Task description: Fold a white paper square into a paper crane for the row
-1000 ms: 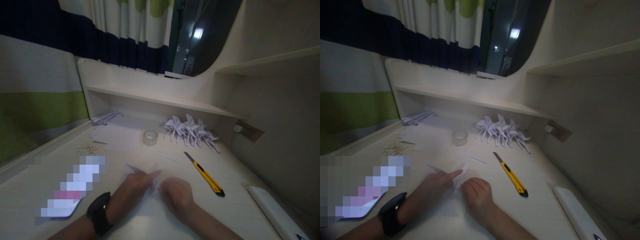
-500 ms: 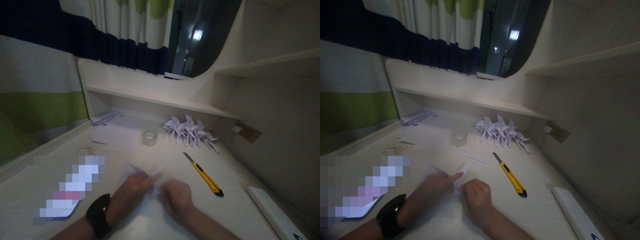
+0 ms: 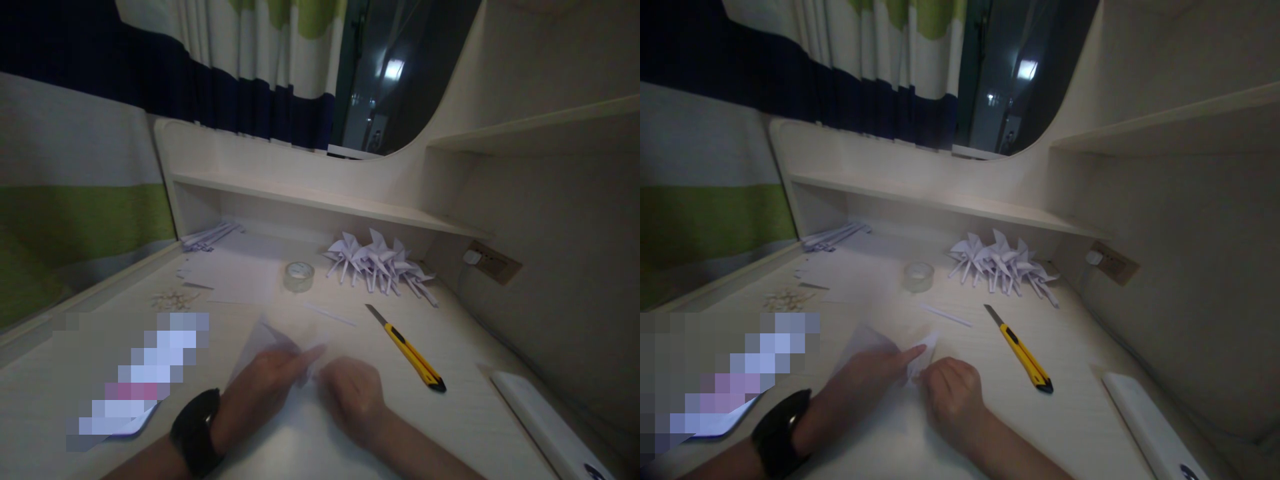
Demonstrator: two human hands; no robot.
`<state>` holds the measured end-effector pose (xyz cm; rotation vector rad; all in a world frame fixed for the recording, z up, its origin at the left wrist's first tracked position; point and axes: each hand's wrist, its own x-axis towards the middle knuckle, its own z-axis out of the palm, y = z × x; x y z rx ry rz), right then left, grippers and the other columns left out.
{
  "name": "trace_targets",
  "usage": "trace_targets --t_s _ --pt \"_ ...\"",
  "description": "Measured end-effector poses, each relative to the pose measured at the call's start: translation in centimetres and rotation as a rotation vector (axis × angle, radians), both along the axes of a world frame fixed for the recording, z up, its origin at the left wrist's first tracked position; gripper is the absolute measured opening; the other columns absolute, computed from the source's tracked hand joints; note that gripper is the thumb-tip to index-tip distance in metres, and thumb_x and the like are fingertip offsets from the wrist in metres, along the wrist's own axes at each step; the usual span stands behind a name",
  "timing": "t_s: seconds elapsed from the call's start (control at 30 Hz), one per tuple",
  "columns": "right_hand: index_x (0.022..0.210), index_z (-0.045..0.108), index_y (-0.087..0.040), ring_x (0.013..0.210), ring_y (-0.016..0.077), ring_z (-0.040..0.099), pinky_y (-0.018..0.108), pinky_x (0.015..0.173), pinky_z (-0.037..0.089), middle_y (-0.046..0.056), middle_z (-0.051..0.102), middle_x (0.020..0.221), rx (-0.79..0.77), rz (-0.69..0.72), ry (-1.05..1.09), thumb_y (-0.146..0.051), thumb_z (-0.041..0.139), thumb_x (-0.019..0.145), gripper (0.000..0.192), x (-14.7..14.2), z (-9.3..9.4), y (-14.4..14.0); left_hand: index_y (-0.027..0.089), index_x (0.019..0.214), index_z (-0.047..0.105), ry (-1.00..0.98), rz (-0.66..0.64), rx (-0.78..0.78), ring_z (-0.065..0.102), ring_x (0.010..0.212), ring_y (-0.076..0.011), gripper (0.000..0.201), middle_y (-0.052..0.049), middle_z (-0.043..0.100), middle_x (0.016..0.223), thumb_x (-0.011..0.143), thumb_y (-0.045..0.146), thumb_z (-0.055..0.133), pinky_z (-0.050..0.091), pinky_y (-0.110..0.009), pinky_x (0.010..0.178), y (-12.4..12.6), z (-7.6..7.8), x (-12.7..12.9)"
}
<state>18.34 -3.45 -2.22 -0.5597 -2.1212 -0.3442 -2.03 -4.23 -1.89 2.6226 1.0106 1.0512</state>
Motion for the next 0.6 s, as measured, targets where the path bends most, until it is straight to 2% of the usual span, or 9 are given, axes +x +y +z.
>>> trace_targets --t_s 0.1,0.17,0.27,0.37,0.53,0.6 --pt "0.080 0.056 -0.017 0.058 0.0166 0.057 0.028 0.054 0.043 0.003 0.062 0.063 0.088 -0.014 -0.091 -0.009 0.048 0.086 0.013 0.1 0.0 -0.1 0.026 0.133 0.044 0.003 0.001 -0.023 0.059 0.062 -0.0123 0.056 0.002 0.064 0.073 0.084 0.000 0.042 0.049 -0.024 0.061 -0.2 0.2 0.1" --pt "0.080 0.056 -0.016 0.058 0.0164 0.057 0.028 0.053 0.042 0.003 0.062 0.062 0.078 -0.029 -0.093 -0.009 0.048 0.087 0.013 0.0 0.1 -0.1 0.024 0.125 0.049 0.002 0.014 -0.037 0.059 0.064 -0.0121 0.048 0.002 0.064 0.075 0.084 0.001 0.043 0.048 -0.023 0.061 -0.2 0.1 0.2" --pt "0.078 0.056 -0.016 0.054 0.0152 0.055 0.026 0.051 0.040 0.002 0.060 0.060 0.017 -0.040 -0.006 -0.011 0.046 0.087 0.014 -0.2 0.1 0.0 0.020 0.100 0.057 0.002 0.086 -0.066 0.056 0.058 -0.0118 0.027 0.002 0.061 0.069 0.084 0.004 0.043 0.042 -0.021 0.054 0.1 -0.5 0.2" --pt "0.078 0.057 -0.017 0.054 0.0144 0.055 0.025 0.051 0.041 0.002 0.060 0.059 -0.032 -0.034 0.063 -0.011 0.044 0.086 0.016 -0.3 0.0 0.1 0.020 0.078 0.050 0.016 0.167 -0.109 0.052 0.053 -0.0110 0.017 0.003 0.056 0.063 0.083 0.004 0.044 0.035 -0.019 0.049 0.5 -1.4 0.3" --pt "0.072 0.057 -0.018 0.051 0.0124 0.055 0.022 0.051 0.043 0.001 0.061 0.058 -0.230 -0.081 0.137 -0.017 0.046 0.088 0.020 -0.4 0.3 0.0 0.021 0.079 0.048 -0.048 0.123 -0.156 0.055 0.056 -0.0102 0.017 0.004 0.058 0.065 0.081 0.004 0.045 0.037 -0.017 0.053 0.8 -2.0 0.5" --pt "0.073 0.058 -0.018 0.051 0.0123 0.056 0.022 0.052 0.044 0.001 0.061 0.058 -0.217 -0.062 0.152 -0.017 0.047 0.089 0.020 -0.4 0.6 -0.1 0.021 0.076 0.048 -0.100 0.150 -0.210 0.055 0.055 -0.0103 0.016 0.005 0.058 0.064 0.083 0.007 0.044 0.037 -0.017 0.053 0.6 -1.5 0.7"
